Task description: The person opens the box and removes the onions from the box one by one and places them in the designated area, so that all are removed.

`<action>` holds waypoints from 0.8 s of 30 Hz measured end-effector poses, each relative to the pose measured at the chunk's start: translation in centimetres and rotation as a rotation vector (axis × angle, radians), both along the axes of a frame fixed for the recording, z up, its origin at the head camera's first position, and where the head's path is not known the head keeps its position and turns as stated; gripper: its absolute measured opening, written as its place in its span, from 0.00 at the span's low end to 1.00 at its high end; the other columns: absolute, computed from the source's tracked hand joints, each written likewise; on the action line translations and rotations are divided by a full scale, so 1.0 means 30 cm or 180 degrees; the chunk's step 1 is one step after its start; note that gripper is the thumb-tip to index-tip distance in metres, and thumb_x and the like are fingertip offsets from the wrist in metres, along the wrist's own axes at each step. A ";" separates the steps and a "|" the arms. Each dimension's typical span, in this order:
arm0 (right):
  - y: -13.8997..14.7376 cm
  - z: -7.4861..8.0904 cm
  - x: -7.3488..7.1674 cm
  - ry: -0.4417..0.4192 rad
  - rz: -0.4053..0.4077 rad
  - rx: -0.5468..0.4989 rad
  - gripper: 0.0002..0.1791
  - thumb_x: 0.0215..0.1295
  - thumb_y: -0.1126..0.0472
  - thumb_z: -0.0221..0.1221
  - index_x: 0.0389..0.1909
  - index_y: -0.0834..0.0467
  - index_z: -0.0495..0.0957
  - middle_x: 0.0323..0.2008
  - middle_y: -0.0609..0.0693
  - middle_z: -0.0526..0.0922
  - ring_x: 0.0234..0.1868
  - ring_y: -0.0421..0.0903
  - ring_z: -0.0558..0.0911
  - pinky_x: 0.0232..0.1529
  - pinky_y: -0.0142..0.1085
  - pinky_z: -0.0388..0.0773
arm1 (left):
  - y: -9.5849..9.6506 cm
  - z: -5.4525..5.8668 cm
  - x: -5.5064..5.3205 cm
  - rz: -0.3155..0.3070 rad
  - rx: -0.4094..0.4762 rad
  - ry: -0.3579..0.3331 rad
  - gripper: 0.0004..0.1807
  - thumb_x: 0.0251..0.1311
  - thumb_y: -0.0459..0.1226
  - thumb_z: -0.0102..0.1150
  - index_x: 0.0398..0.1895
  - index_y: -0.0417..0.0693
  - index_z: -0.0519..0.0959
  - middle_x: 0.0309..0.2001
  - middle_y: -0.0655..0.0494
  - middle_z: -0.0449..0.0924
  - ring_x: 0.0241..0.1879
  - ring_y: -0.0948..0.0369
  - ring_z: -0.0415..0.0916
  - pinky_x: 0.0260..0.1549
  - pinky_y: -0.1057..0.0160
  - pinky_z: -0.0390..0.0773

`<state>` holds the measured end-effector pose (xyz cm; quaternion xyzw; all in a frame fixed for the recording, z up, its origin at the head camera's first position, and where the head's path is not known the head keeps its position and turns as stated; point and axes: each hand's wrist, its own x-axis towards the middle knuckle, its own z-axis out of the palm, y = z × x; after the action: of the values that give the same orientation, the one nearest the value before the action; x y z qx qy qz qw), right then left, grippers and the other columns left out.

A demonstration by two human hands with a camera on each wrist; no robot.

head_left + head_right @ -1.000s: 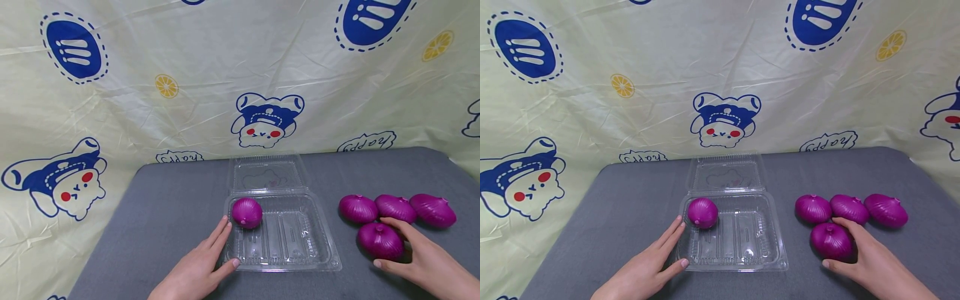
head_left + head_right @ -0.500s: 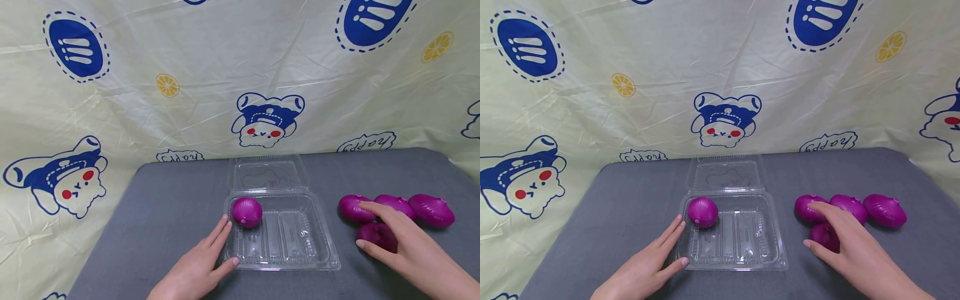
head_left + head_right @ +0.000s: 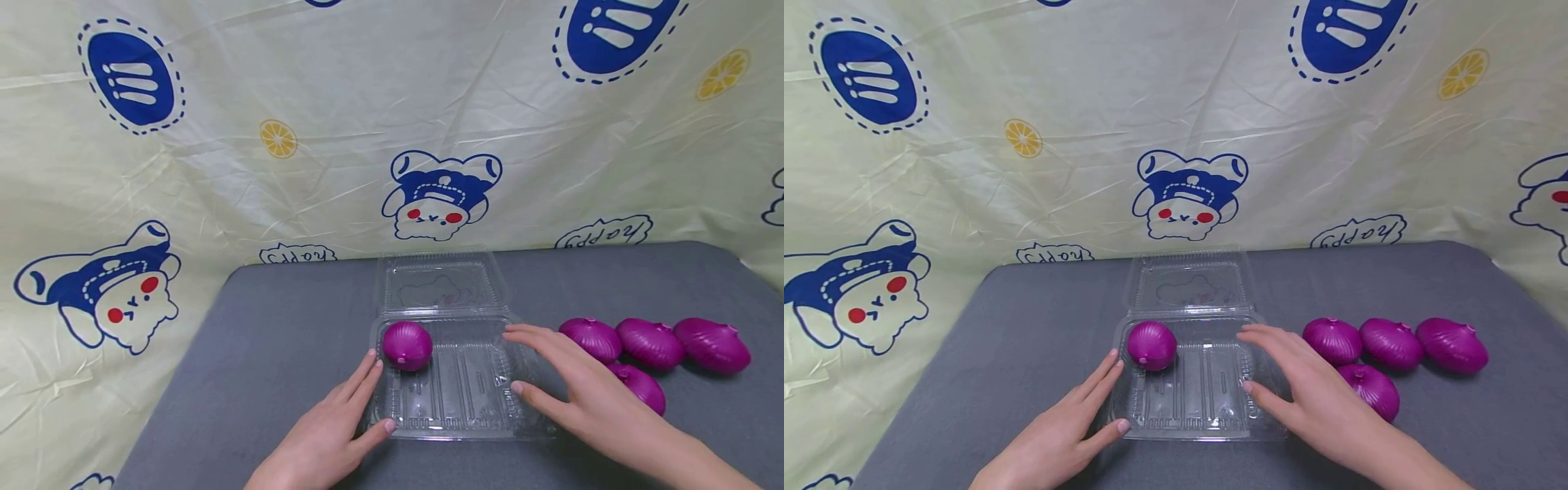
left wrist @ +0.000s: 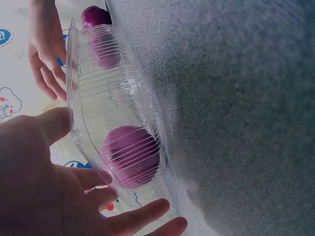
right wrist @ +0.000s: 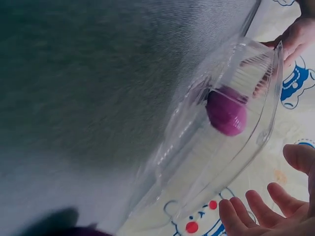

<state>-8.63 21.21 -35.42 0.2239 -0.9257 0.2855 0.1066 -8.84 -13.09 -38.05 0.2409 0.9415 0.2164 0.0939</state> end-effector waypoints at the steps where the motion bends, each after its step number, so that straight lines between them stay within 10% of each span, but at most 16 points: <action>1: -0.012 0.000 -0.006 -0.0055 0.0014 -0.0001 0.35 0.60 0.48 0.69 0.67 0.37 0.67 0.65 0.38 0.69 0.64 0.43 0.69 0.55 0.38 0.76 | 0.001 0.000 -0.001 0.0000 0.0006 -0.0009 0.42 0.69 0.63 0.42 0.79 0.55 0.49 0.78 0.65 0.40 0.72 0.55 0.55 0.62 0.47 0.66; 5: -0.059 -0.001 -0.037 -0.0262 0.0114 -0.0104 0.32 0.62 0.43 0.65 0.67 0.38 0.68 0.65 0.41 0.70 0.64 0.46 0.69 0.52 0.54 0.77 | 0.001 0.002 -0.002 0.0003 0.0008 -0.0031 0.42 0.69 0.63 0.42 0.79 0.55 0.49 0.78 0.65 0.40 0.72 0.55 0.56 0.62 0.47 0.66; 24: -0.225 -0.017 -0.133 -0.0741 0.0455 -0.0153 0.33 0.64 0.42 0.63 0.69 0.41 0.67 0.69 0.45 0.66 0.68 0.51 0.67 0.56 0.60 0.71 | 0.007 0.001 -0.020 0.0091 -0.0105 -0.0349 0.45 0.66 0.67 0.42 0.80 0.59 0.48 0.78 0.67 0.39 0.70 0.54 0.59 0.59 0.43 0.70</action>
<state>-12.62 14.46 -35.94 0.2520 -0.9064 0.3385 -0.0168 -9.42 -12.88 -38.03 0.2136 0.9417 0.2150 0.1462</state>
